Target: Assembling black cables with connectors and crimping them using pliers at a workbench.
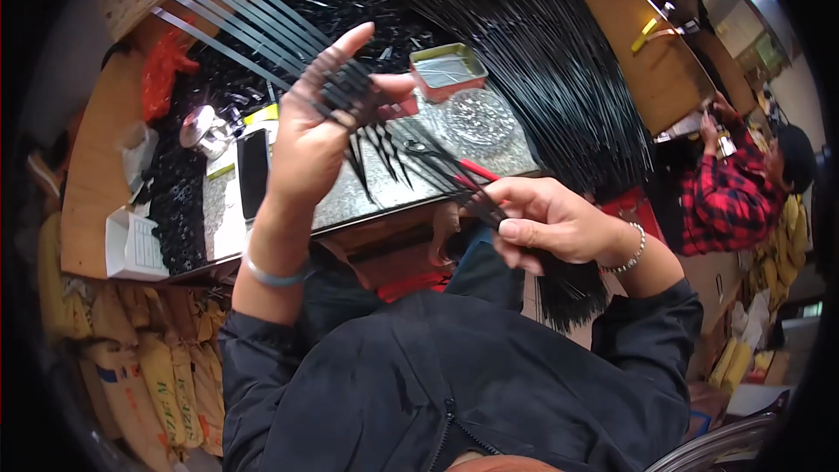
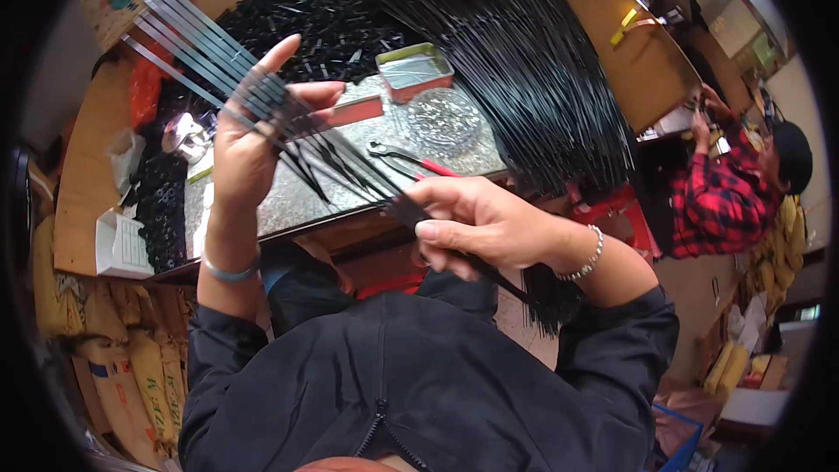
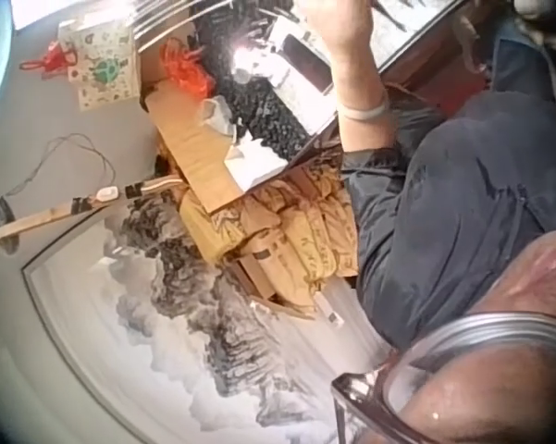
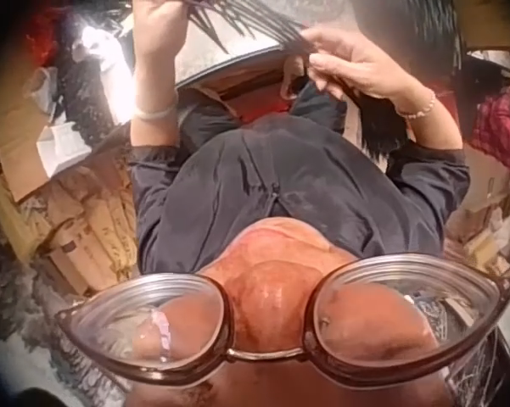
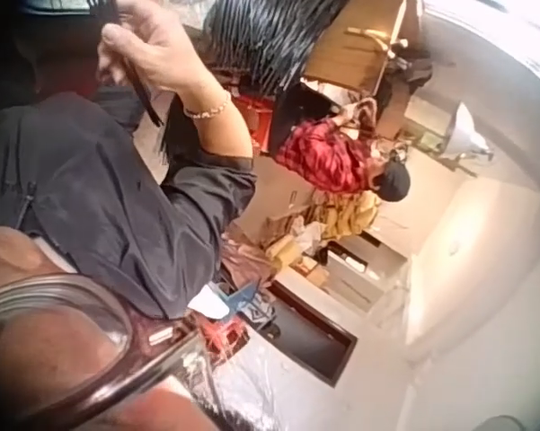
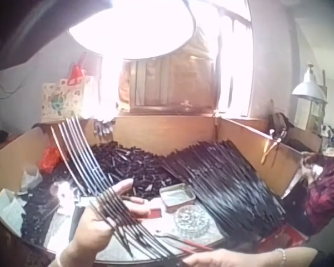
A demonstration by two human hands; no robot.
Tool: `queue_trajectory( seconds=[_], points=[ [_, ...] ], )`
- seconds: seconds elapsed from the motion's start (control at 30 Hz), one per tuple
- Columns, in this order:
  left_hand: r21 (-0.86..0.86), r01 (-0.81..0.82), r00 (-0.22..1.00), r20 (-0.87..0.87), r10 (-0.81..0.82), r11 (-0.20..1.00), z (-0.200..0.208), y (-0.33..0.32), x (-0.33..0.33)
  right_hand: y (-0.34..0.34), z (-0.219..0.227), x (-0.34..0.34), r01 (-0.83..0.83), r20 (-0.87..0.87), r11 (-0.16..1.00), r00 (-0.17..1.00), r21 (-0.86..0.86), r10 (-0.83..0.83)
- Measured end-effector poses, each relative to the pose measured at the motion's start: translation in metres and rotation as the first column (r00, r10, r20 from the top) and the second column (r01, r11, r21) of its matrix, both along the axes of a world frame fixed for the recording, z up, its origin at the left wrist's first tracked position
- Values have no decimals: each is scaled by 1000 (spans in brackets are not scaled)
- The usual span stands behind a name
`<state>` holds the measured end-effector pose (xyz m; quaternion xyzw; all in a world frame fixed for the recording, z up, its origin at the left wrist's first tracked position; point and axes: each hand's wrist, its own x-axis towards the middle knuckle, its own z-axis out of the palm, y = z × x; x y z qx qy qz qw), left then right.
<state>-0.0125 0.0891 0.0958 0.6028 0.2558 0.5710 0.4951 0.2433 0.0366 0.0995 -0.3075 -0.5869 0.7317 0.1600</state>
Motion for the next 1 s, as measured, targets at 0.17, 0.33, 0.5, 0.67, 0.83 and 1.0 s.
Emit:
queue_trajectory(
  seconds=[0.17,0.33,0.5,0.67,0.83,1.0],
  points=[
    [52,-90,996,-13,90,995,-3,-10,-9,104,-56,44,-50,104,96,688,994,-718],
    [46,-170,985,-8,171,984,0,-12,2,153,-105,83,-192,293,241,315,951,-903],
    [175,-40,999,28,36,984,-5,-10,-10,162,-114,81,-129,326,302,248,944,-912],
    [58,-110,994,1,110,992,-6,-13,-4,165,-94,95,-146,336,314,162,938,-928],
    [64,-98,994,-38,101,993,-9,-10,-6,145,-29,121,-159,248,227,124,961,-961],
    [-16,-103,994,46,103,995,-5,-8,0,111,16,132,-166,150,123,165,979,-975]
  ],
)
